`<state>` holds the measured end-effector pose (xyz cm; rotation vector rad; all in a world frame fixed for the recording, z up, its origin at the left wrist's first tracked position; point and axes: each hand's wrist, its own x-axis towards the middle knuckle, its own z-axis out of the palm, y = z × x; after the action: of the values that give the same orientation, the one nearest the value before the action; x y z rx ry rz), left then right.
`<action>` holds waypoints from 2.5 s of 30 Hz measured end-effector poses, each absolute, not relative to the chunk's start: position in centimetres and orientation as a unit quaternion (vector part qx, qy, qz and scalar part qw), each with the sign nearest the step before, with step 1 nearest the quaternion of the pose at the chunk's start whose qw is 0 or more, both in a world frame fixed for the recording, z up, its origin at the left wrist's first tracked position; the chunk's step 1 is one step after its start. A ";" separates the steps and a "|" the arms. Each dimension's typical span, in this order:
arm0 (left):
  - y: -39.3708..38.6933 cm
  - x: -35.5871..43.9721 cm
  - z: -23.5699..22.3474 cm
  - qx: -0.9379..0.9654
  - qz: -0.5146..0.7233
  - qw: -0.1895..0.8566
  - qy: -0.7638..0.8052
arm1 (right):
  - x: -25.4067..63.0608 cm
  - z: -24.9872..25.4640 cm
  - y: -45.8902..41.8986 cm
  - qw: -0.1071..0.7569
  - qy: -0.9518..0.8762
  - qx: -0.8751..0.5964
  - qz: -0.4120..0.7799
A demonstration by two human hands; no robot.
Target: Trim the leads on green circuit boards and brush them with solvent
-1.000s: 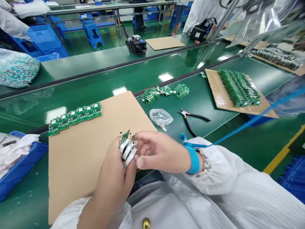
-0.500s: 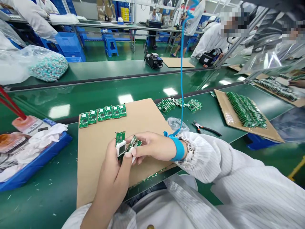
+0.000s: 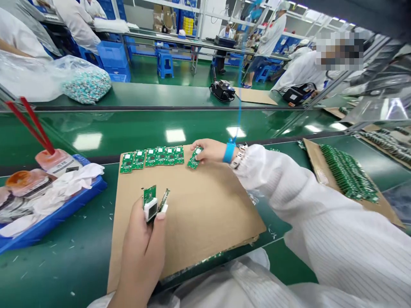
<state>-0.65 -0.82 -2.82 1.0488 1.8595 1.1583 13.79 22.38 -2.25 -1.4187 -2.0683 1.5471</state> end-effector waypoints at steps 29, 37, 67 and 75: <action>-0.5 0.0 -2.1 0.406 0.382 0.333 0.760 | 11.4 -1.5 22.5 0.062 -0.828 -0.491 0.265; -0.1 0.4 -3.3 0.543 0.343 0.141 0.754 | 12.4 -0.8 12.0 0.011 -0.609 -0.257 0.750; -0.2 1.2 -1.9 0.444 0.357 0.244 0.785 | 13.3 -2.9 27.0 -0.036 -0.701 -0.583 0.409; -0.3 1.2 -2.8 0.551 0.319 0.187 0.748 | 13.8 -0.5 23.6 0.022 -0.726 -0.543 0.422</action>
<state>1.20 -0.27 -2.79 1.5514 2.1067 0.8983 13.77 23.60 -0.55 -1.6832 -2.2495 1.3069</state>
